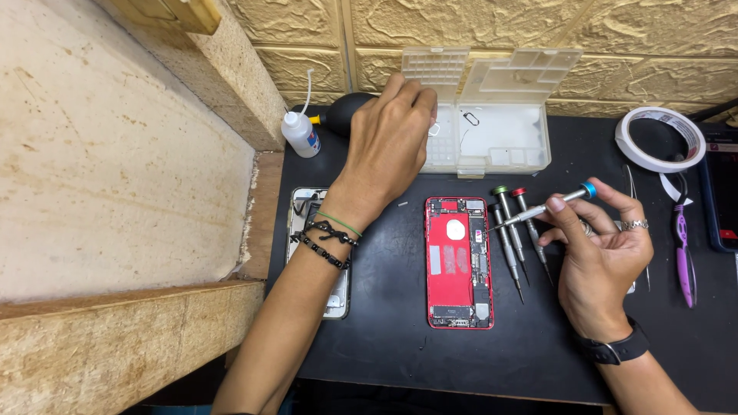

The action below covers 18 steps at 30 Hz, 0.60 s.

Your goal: Dismantling and repairing internal components of a mobile phone using precision screwdrivers.

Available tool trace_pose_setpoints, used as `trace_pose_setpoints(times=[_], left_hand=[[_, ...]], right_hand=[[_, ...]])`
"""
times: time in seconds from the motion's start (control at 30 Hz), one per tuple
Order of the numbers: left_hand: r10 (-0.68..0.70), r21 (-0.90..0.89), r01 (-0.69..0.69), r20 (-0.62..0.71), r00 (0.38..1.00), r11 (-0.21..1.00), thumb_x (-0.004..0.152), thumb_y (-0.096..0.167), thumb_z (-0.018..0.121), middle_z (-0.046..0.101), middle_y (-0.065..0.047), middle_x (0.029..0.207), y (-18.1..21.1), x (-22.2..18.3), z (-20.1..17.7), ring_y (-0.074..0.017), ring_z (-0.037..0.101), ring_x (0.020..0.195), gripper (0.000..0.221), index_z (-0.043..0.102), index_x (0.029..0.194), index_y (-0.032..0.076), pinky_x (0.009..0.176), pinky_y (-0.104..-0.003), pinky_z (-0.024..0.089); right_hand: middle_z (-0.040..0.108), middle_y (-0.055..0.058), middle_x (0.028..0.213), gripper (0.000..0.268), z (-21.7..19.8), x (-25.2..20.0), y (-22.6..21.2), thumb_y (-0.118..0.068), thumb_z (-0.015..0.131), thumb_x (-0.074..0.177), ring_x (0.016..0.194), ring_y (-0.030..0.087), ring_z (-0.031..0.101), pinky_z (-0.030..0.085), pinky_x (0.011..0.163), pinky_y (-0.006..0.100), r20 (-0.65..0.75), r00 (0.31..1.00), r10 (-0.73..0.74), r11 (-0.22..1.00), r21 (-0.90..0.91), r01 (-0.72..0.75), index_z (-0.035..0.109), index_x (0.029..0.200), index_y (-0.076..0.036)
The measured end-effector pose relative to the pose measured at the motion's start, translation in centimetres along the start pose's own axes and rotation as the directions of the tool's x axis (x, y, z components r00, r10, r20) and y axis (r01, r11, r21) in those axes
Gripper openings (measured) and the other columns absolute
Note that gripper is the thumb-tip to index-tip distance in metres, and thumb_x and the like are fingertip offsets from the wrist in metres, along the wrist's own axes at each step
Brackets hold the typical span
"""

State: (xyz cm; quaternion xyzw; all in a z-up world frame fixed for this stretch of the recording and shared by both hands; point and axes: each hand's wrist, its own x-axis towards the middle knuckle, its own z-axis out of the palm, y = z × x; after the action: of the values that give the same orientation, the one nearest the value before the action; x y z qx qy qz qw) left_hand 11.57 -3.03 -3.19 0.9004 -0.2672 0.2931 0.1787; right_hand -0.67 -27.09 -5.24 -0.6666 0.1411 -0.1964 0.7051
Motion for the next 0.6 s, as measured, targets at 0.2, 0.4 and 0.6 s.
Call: trace_pose_setpoints(times=[0.2,0.4,0.6], left_hand=[[0.046,-0.073,-0.05,-0.048,0.998,0.996,0.092,-0.001,0.056,0.058,-0.01,0.083,-0.1,-0.2,0.1,-0.0316,0.053,0.09,0.01,0.05,0.086,0.004,0.064,-0.045,0.049],[0.049,-0.142,-0.053,-0.034,0.998,0.988,0.094,0.005,0.058,0.059,-0.012,0.087,-0.3,-0.3,0.4,-0.033,0.052,0.09,0.008,0.053,0.088,0.004,0.073,-0.046,0.047],[0.018,-0.212,-0.017,0.004,1.0,0.977,0.081,0.004,0.066,0.06,-0.006,0.078,-1.0,-0.6,1.2,-0.0295,0.055,0.085,0.007,0.06,0.08,0.008,0.072,-0.042,0.042]], right_hand=[[0.07,0.011,0.094,0.044,0.0,0.0,0.0,-0.003,0.08,0.094,0.078,0.017,0.074,0.058,0.055,0.021,-0.004,1.0,-0.001,1.0,-0.002,0.001,0.053,0.129,-0.006],[0.07,0.011,0.094,0.045,-0.1,0.1,0.1,-0.003,0.08,0.095,0.078,0.017,0.074,0.058,0.055,0.021,-0.003,1.0,0.002,1.0,-0.006,-0.002,0.053,0.13,-0.007],[0.07,0.011,0.094,0.045,-0.1,0.1,0.2,-0.003,0.08,0.095,0.079,0.017,0.074,0.059,0.056,0.022,-0.005,1.0,-0.007,1.0,-0.018,0.007,0.052,0.13,-0.007]])
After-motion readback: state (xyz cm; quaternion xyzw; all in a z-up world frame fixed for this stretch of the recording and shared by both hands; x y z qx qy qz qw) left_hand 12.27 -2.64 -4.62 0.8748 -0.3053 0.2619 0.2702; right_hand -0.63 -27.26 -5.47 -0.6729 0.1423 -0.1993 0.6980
